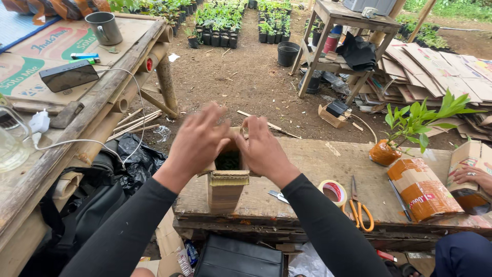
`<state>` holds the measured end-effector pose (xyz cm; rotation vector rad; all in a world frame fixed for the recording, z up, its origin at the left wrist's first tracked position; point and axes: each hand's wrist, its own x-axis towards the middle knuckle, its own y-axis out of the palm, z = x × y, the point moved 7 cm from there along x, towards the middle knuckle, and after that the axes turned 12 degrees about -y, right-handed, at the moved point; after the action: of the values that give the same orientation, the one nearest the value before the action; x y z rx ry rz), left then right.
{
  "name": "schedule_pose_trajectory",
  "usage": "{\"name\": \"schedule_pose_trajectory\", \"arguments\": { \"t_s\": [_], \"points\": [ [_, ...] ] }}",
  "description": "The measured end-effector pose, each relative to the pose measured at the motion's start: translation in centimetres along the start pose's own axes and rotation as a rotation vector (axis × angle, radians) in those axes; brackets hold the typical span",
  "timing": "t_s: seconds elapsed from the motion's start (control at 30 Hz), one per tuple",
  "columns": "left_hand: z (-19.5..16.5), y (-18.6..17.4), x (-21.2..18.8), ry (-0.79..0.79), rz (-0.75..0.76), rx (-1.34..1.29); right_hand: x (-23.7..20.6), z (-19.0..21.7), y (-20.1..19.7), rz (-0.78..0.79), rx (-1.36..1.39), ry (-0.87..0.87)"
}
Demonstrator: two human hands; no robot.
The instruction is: The person assembles a small rectangular container from corrugated cardboard. They fold the sides, secure the seams with clear packing tape, and use a utility knife to trim excess material and refine the edges. The person repeatedly folds and tapes the top flaps to form a finished box.
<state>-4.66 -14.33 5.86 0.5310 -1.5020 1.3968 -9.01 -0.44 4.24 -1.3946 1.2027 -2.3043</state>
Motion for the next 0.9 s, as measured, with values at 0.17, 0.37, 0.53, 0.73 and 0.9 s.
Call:
{"name": "schedule_pose_trajectory", "arguments": {
  "t_s": [0.17, 0.37, 0.53, 0.73, 0.9],
  "points": [
    [1.7, 4.4, -0.1, -0.204, 0.691, -0.099, -1.6, 6.1, -1.2, 0.047, -0.222, -0.319],
    [2.5, 8.0, 1.5, -0.22, 0.725, -0.12, 0.3, 2.5, 0.6, 0.488, 0.112, -0.055],
    [0.4, 10.8, 2.9, -0.017, 0.671, 0.01, 1.5, -1.1, 1.8, 0.74, 0.31, 0.014],
    [2.2, 10.8, 2.1, -0.03, 0.824, -0.13, -0.1, 2.6, 2.6, 0.69, 0.008, -0.345],
    [4.7, 7.5, 1.1, -0.199, 0.903, -0.133, -2.3, 2.9, 1.6, 0.77, -0.171, -0.307]
  ]
}}
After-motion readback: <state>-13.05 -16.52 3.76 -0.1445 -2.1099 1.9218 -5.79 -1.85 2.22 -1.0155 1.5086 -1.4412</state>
